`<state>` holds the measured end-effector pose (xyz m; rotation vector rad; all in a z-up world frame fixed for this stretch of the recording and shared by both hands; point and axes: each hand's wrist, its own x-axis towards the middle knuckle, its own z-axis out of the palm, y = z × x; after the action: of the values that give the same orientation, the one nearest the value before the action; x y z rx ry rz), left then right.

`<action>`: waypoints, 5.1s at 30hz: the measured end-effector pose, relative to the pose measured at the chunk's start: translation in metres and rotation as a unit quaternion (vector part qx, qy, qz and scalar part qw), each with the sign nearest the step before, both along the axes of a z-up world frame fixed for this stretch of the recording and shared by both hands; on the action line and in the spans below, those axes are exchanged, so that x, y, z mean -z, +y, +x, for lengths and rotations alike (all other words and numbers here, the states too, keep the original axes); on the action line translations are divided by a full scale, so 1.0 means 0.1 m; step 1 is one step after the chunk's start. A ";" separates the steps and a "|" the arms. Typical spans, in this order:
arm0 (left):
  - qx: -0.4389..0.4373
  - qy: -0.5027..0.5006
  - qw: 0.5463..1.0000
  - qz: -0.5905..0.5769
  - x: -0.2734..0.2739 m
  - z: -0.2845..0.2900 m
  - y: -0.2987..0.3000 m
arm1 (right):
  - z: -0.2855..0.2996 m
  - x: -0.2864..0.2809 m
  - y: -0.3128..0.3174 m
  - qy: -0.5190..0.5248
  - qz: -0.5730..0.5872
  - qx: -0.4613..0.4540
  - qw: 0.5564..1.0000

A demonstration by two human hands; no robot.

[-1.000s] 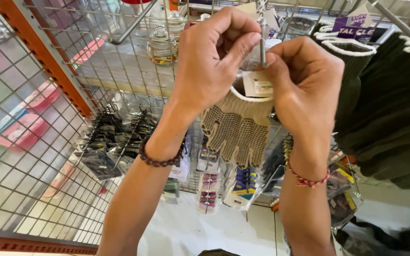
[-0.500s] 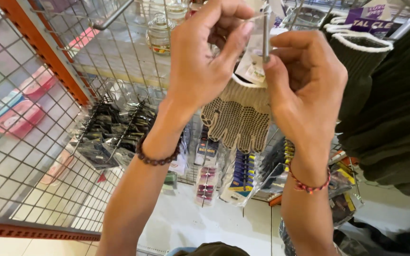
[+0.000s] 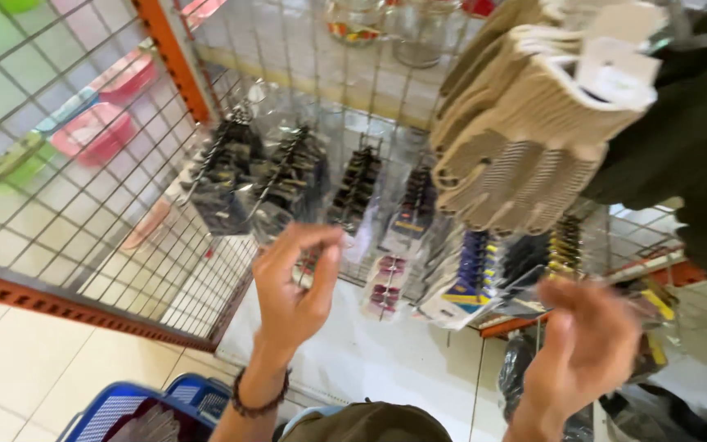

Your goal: Browse and select gloves and socks from store shelves into a shopping basket.

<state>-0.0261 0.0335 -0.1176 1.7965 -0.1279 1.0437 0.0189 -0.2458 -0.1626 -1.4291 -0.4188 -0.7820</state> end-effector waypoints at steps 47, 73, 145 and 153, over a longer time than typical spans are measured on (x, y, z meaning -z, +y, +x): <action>-0.535 0.169 0.467 -0.684 6.09 -4.86 3.27 | -2.74 1.79 2.15 0.316 -0.674 -0.420 0.519; -0.592 0.369 0.639 -0.325 5.62 -4.57 3.18 | -2.69 1.74 2.13 0.329 -0.694 -0.408 0.494; 0.139 -0.272 0.928 0.215 -1.93 1.22 -0.81 | 0.55 -1.86 0.34 -0.177 -0.172 0.100 0.964; 0.151 -0.191 0.953 0.182 -1.92 1.68 -0.85 | 0.88 -1.66 0.20 -0.131 -0.153 -0.011 0.979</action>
<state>0.1417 -0.0512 0.0747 1.7966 -0.8556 1.1848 0.1070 -0.2256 0.0031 -1.6075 -0.7839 -0.9197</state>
